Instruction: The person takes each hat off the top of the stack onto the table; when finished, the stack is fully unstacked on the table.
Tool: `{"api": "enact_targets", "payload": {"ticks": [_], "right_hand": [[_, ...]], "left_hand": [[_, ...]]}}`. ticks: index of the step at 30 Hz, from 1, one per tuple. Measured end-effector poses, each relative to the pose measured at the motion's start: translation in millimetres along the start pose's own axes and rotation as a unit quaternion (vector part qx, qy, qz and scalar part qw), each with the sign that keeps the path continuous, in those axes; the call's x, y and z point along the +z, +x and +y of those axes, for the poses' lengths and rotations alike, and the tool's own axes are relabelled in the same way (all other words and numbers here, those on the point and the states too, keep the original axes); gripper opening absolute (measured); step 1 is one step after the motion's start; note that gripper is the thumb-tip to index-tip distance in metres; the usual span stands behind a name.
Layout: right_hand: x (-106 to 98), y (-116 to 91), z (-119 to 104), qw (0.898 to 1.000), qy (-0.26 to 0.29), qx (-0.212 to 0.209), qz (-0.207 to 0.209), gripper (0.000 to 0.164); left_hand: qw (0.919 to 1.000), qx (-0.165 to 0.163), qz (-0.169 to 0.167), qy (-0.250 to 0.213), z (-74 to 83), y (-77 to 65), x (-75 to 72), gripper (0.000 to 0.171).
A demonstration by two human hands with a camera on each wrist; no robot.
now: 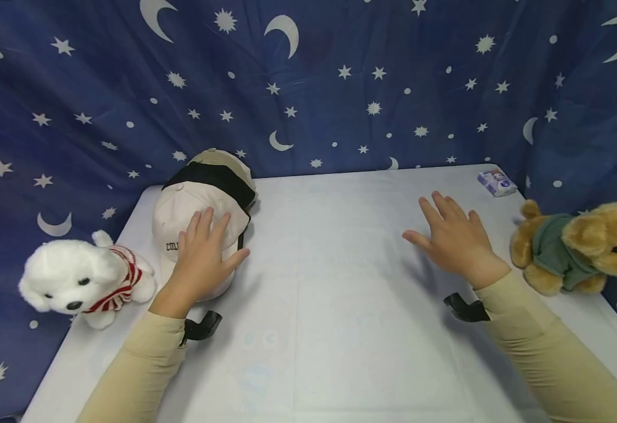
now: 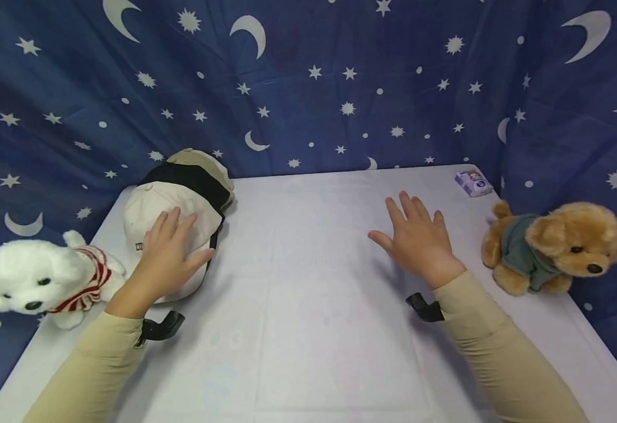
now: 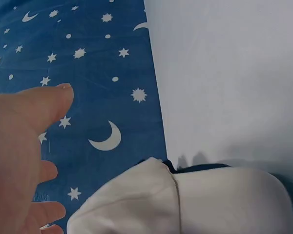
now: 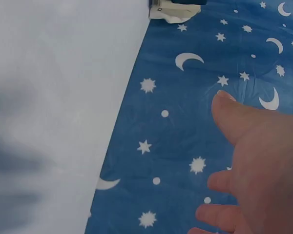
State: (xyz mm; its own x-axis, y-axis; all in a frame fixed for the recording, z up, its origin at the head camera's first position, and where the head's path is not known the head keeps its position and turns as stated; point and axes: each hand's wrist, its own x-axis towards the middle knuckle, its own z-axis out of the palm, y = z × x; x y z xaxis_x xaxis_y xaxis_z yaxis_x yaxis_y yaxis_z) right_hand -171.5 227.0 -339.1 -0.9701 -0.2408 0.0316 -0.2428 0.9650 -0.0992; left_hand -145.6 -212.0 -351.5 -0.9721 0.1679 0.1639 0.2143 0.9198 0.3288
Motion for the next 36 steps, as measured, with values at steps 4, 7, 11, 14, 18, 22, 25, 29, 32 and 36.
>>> {"api": "enact_targets", "payload": {"ticks": [4, 7, 11, 14, 18, 22, 25, 29, 32, 36], "right_hand": [[1.9, 4.4, -8.1, 1.000, 0.001, -0.008, 0.000, 0.080], [4.3, 9.6, -15.2, 1.000, 0.001, -0.022, 0.008, 0.079], [7.8, 17.9, -26.5, 0.999, 0.012, -0.040, 0.022, 0.078], [9.4, 23.3, -35.2, 0.998, 0.028, -0.051, 0.031, 0.078], [10.8, 28.3, -45.9, 0.996, 0.045, -0.061, 0.040, 0.077], [14.0, 30.7, -54.4, 0.996, 0.060, -0.064, 0.034, 0.077], [19.7, 31.8, -57.4, 0.994, 0.078, -0.066, 0.023, 0.078], [26.8, 36.6, -60.4, 0.990, 0.106, -0.084, 0.024, 0.079], [30.5, 44.4, -65.2, 0.986, 0.128, -0.102, 0.034, 0.080], [33.2, 56.7, -78.1, 0.980, 0.160, -0.118, 0.032, 0.081]], "left_hand": [[0.9998, 0.001, 0.015, -0.011, -7.6, -8.1, 1.2, 0.078], [0.9993, 0.005, 0.032, -0.018, -13.9, -13.9, 1.4, 0.076], [0.9967, 0.020, 0.068, -0.038, -21.6, -20.5, 0.7, 0.073], [0.9938, 0.026, 0.092, -0.055, -25.9, -24.5, 0.0, 0.071], [0.9898, 0.023, 0.122, -0.070, -32.4, -30.3, 0.6, 0.070], [0.9874, 0.004, 0.135, -0.084, -42.1, -38.1, 1.7, 0.075], [0.9875, -0.021, 0.125, -0.094, -49.5, -45.1, 2.7, 0.084], [0.9847, -0.040, 0.129, -0.110, -58.9, -51.2, 6.2, 0.090], [0.9815, -0.069, 0.130, -0.123, -65.4, -53.5, 8.0, 0.090], [0.9759, -0.131, 0.106, -0.139, -74.6, -56.1, 9.8, 0.092]]}}
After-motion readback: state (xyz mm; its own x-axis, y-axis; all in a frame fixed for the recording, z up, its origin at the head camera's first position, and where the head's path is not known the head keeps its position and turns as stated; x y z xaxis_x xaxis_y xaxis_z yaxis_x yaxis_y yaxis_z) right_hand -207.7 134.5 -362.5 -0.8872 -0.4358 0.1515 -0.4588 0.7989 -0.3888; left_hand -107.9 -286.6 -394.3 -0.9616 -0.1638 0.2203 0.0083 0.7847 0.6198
